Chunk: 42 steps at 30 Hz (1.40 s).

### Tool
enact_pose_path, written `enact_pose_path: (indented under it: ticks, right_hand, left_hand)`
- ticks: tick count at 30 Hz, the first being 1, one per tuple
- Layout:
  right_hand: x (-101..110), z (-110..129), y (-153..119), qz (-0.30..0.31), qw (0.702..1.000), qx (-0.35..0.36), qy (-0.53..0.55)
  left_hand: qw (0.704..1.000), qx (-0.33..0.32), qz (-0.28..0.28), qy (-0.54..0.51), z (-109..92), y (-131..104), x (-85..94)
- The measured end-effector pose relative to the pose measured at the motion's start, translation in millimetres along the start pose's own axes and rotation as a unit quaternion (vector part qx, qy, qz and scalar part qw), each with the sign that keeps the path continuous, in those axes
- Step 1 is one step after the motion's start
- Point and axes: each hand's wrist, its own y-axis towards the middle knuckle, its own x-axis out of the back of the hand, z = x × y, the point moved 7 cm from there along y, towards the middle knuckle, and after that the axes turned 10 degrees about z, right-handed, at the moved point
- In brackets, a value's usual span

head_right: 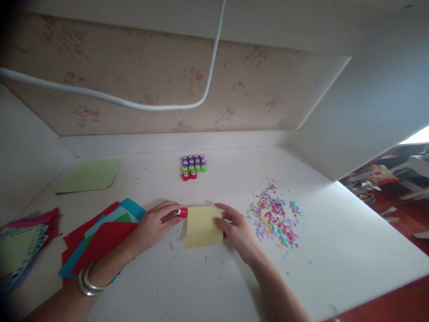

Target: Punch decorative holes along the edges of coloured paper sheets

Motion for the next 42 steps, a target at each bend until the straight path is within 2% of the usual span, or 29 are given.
enact_pose_path:
  ticks: [8,15,26,42]
  right_hand:
    - [-6.7,5.0,-2.7,0.013,1.0,-0.014,-0.005]
    - [3.0,9.0,-4.4,-0.007,1.0,-0.004,0.03]
    - [-9.4,7.7,-6.0,0.026,0.999,-0.026,-0.014]
    - [-8.7,4.4,-5.9,0.019,0.997,-0.006,-0.073]
  left_hand:
    - [1.0,-0.014,0.006,0.008,2.9,-0.5,-3.0]
    - [1.0,-0.016,0.004,0.02,4.2,-1.0,-2.9]
    - [1.0,-0.022,-0.003,0.018,2.6,-0.1,-2.6]
    - [0.996,-0.06,0.003,0.072,0.8,-1.2,-6.4]
